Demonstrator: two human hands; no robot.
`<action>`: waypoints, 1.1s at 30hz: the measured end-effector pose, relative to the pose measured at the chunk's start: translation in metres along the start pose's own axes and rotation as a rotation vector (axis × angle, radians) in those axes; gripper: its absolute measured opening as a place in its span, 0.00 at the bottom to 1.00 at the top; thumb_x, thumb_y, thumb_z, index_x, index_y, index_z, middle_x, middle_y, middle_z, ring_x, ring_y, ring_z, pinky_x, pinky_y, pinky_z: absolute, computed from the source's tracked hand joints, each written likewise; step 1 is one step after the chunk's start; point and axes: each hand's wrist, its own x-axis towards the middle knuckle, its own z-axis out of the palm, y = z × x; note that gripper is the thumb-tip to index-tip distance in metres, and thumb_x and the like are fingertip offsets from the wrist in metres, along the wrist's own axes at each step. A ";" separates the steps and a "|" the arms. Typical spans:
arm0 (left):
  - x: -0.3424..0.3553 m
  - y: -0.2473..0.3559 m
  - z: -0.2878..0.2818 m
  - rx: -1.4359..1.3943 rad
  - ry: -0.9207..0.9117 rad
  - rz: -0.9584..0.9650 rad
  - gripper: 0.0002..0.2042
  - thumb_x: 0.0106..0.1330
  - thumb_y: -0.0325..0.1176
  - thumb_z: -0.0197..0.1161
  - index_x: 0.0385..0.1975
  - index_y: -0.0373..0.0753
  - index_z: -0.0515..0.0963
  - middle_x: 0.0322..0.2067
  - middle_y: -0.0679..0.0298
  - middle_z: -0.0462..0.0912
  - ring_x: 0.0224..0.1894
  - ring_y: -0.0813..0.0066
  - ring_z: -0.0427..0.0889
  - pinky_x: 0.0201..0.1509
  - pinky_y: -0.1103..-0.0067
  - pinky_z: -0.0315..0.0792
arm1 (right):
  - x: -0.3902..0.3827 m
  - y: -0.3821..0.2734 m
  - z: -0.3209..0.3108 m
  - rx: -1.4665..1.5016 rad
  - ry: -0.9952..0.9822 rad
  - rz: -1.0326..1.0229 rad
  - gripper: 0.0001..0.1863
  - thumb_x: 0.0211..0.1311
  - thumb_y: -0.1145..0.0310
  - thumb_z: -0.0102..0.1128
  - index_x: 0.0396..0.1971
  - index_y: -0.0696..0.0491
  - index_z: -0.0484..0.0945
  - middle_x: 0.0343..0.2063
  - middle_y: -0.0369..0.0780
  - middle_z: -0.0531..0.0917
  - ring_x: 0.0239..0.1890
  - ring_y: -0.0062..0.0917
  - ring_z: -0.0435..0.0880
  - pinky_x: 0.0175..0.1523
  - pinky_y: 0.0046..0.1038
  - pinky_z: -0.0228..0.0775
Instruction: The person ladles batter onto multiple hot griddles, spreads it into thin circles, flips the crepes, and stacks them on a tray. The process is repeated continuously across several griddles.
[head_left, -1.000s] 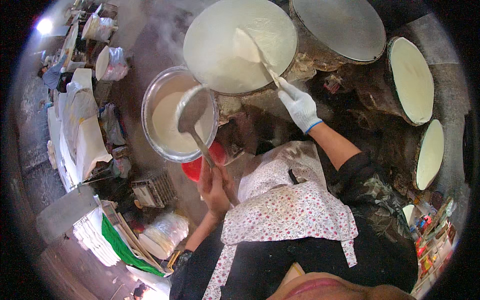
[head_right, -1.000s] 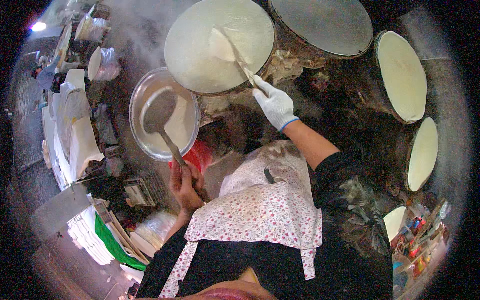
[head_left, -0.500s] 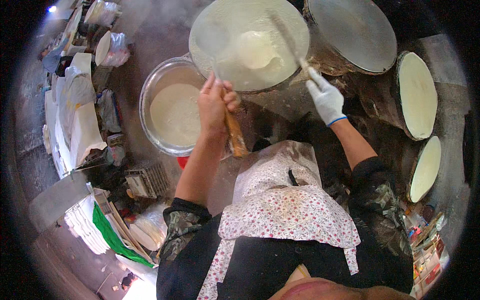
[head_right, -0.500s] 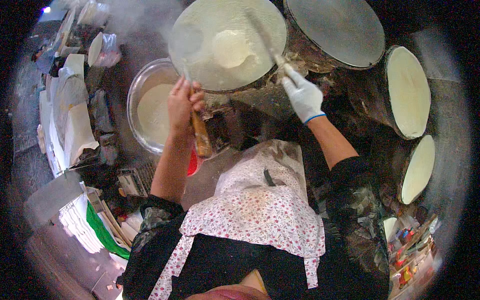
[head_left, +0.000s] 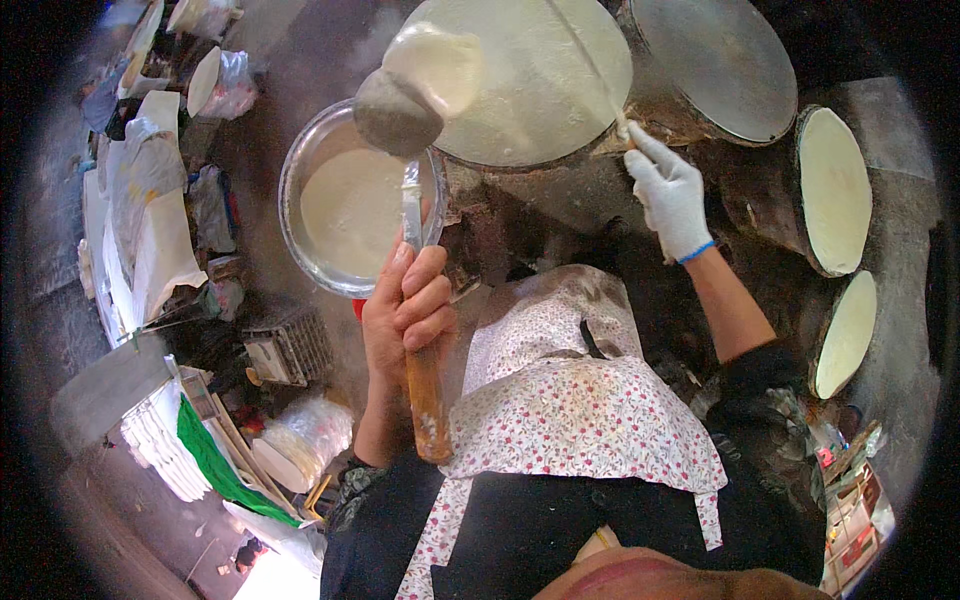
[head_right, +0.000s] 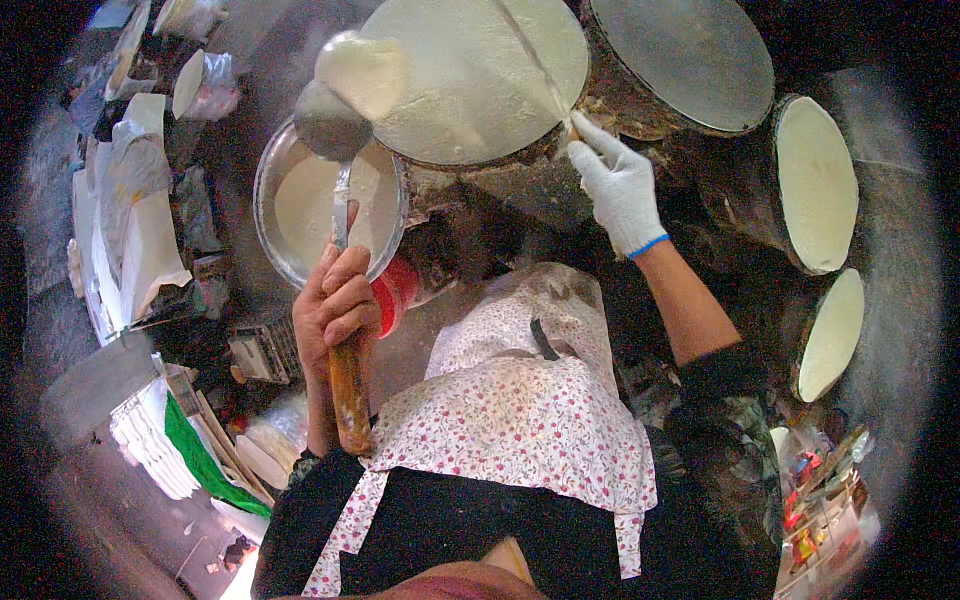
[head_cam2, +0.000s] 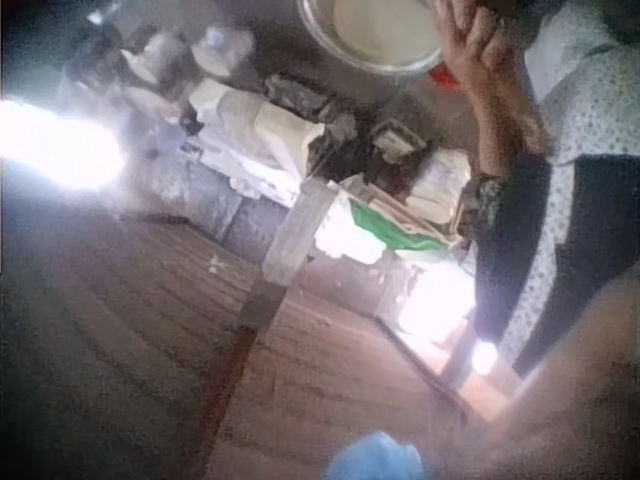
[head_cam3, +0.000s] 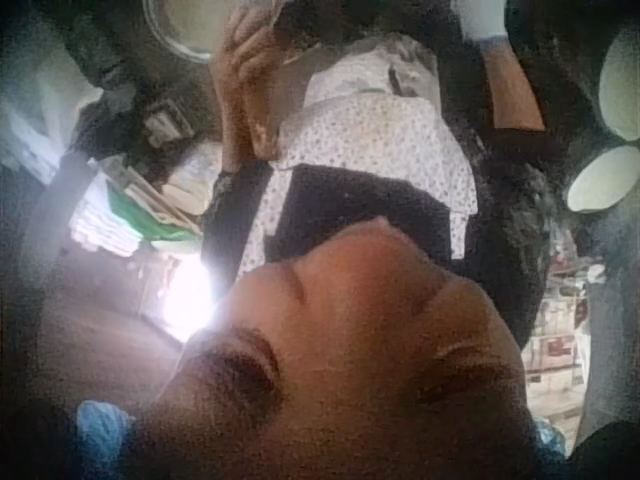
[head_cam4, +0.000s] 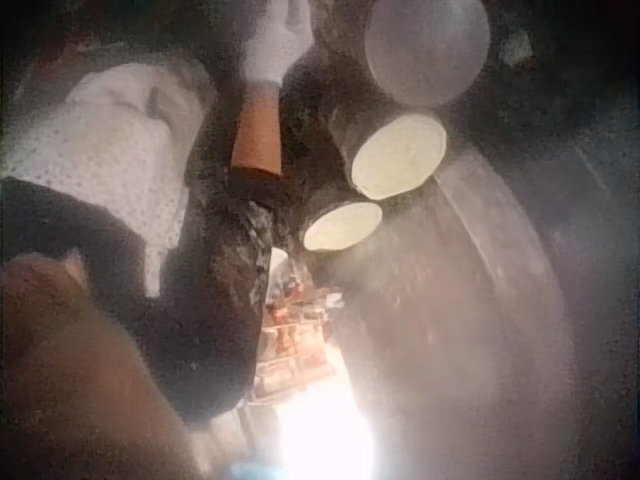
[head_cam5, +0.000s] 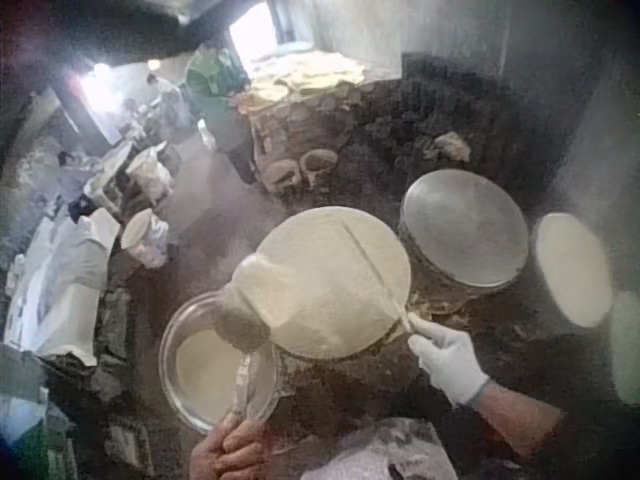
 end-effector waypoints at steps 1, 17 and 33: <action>-0.001 0.001 -0.004 0.020 0.032 0.037 0.18 0.86 0.34 0.40 0.71 0.40 0.61 0.29 0.70 0.63 0.19 0.88 0.60 0.16 0.89 0.62 | 0.000 0.014 0.004 0.035 -0.004 -0.153 0.23 0.71 0.65 0.67 0.64 0.53 0.80 0.54 0.38 0.88 0.49 0.19 0.85 0.58 0.22 0.77; -0.016 0.015 -0.018 -0.106 0.098 0.104 0.21 0.86 0.31 0.40 0.74 0.34 0.57 0.33 0.69 0.63 0.23 0.86 0.63 0.22 0.86 0.66 | -0.056 0.090 0.046 -0.005 -0.261 -0.137 0.33 0.71 0.66 0.66 0.73 0.56 0.69 0.46 0.41 0.88 0.45 0.24 0.88 0.51 0.23 0.78; 0.008 0.020 0.008 -0.063 0.084 0.032 0.17 0.86 0.31 0.43 0.68 0.32 0.62 0.34 0.68 0.64 0.26 0.88 0.64 0.23 0.86 0.66 | -0.030 0.072 0.016 -0.031 -0.142 -0.017 0.32 0.73 0.56 0.60 0.74 0.44 0.68 0.28 0.46 0.88 0.20 0.34 0.85 0.26 0.36 0.76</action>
